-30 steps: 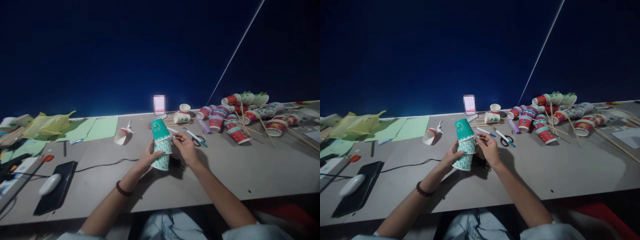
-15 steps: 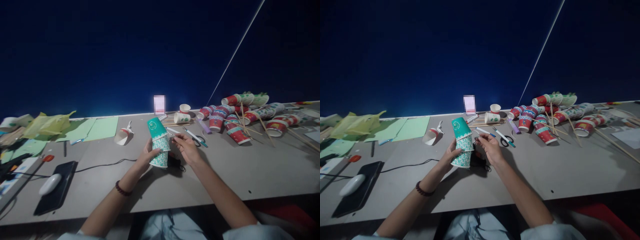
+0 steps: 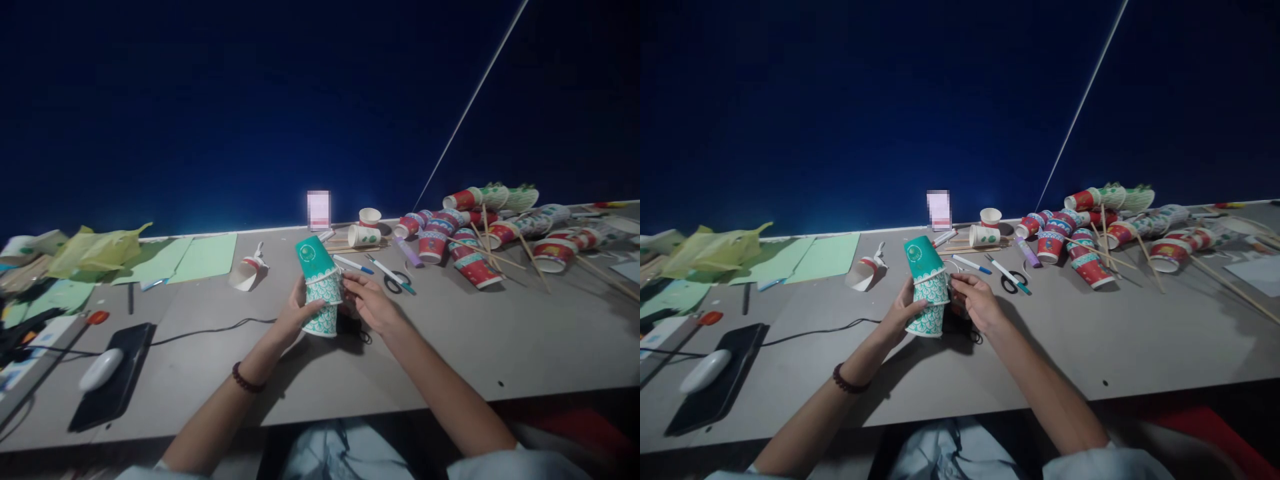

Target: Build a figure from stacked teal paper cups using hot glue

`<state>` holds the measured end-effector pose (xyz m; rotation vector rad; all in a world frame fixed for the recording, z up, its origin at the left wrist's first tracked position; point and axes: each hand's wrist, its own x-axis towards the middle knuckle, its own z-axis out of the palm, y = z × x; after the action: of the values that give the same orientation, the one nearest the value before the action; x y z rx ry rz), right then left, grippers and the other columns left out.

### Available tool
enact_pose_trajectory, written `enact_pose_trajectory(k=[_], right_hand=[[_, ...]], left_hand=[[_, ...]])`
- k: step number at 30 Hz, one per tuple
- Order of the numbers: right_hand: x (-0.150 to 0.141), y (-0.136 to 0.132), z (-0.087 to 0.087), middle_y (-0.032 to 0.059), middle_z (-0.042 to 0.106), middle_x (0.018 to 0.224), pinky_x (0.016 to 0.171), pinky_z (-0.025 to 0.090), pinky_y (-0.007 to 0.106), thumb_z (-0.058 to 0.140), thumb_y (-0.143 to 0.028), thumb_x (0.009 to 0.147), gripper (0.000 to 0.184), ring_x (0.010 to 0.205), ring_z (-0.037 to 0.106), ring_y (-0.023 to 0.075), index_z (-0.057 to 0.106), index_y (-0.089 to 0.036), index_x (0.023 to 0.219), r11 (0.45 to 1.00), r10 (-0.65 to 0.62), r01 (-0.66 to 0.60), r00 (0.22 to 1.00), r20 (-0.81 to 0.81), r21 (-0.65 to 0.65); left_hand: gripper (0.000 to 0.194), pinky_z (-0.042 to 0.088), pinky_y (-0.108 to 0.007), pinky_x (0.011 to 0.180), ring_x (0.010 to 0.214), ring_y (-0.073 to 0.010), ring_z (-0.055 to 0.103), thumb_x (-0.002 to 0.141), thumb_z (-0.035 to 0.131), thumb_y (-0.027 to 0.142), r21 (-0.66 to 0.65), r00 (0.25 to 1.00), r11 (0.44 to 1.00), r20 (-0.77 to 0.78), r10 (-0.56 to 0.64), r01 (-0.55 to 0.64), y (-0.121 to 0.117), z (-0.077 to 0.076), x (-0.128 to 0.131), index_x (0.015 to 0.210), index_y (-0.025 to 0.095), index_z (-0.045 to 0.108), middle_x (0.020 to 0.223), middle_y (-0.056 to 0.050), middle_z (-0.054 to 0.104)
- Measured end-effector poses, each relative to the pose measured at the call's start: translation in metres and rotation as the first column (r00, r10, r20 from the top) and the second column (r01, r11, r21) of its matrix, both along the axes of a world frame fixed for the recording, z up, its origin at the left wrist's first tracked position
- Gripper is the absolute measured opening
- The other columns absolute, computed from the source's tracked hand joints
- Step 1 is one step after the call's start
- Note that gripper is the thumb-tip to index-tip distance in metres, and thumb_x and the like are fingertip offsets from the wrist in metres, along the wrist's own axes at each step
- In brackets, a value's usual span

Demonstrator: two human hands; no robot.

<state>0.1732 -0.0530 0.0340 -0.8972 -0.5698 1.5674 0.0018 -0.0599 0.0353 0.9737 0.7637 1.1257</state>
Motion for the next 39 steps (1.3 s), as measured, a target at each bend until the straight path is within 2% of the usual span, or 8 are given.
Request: enact_pose_trajectory(k=[5,11,27,34,39], right_hand=[[-0.002,-0.003,0.003,0.0009,0.071,0.072,0.063,0.051,0.026,0.088,-0.028,0.047,0.033,0.065,0.064,0.0130,0.071,-0.019,0.074,0.999,-0.030,0.029,0.998,0.055,0.027],[-0.003,-0.005,0.004,0.0005,0.071,0.070,0.064,0.053,0.027,0.087,-0.034,0.051,0.031,0.063,0.063,0.0128,0.072,-0.018,0.073,0.993,-0.092,0.078,0.980,0.177,0.085],[-0.002,-0.005,0.007,0.0026,0.074,0.076,0.071,0.055,0.031,0.087,-0.033,0.051,0.033,0.066,0.066,0.0139,0.075,-0.018,0.078,0.997,-0.052,0.041,0.981,0.187,0.063],[-0.004,-0.007,0.011,0.0020,0.073,0.072,0.066,0.054,0.030,0.085,-0.028,0.051,0.031,0.064,0.065,0.0145,0.075,-0.019,0.078,0.996,-0.053,0.039,0.984,0.170,0.083],[-0.005,-0.008,0.013,0.0007,0.072,0.071,0.066,0.054,0.030,0.085,-0.026,0.051,0.028,0.064,0.065,0.0146,0.075,-0.021,0.077,0.995,-0.053,0.037,0.981,0.185,0.091]], left_hand=[[0.071,0.045,-0.040,0.096,0.114,-0.0285,0.056,0.064,0.080,0.029,0.012,1.000,1.000,-0.023,-0.008,0.008,-0.002,0.005,0.000,0.126,0.021,0.048,0.123,-0.010,0.060],[0.068,0.046,-0.037,0.094,0.114,-0.0269,0.056,0.065,0.080,0.028,0.020,1.000,1.000,-0.027,-0.001,0.001,-0.004,0.010,0.001,0.125,0.023,0.049,0.124,-0.007,0.060],[0.066,0.047,-0.036,0.093,0.111,-0.0259,0.057,0.065,0.080,0.029,0.005,1.000,1.000,-0.022,0.009,-0.009,-0.003,0.009,0.001,0.122,0.022,0.050,0.123,-0.008,0.060],[0.067,0.047,-0.035,0.092,0.111,-0.0258,0.058,0.065,0.081,0.029,-0.018,1.000,1.000,-0.001,0.021,-0.021,-0.001,0.004,0.000,0.124,0.022,0.049,0.124,-0.008,0.060],[0.066,0.048,-0.034,0.090,0.109,-0.0252,0.058,0.064,0.080,0.028,-0.035,0.999,0.999,0.004,0.031,-0.031,-0.002,0.008,0.000,0.122,0.022,0.050,0.123,-0.008,0.060]])
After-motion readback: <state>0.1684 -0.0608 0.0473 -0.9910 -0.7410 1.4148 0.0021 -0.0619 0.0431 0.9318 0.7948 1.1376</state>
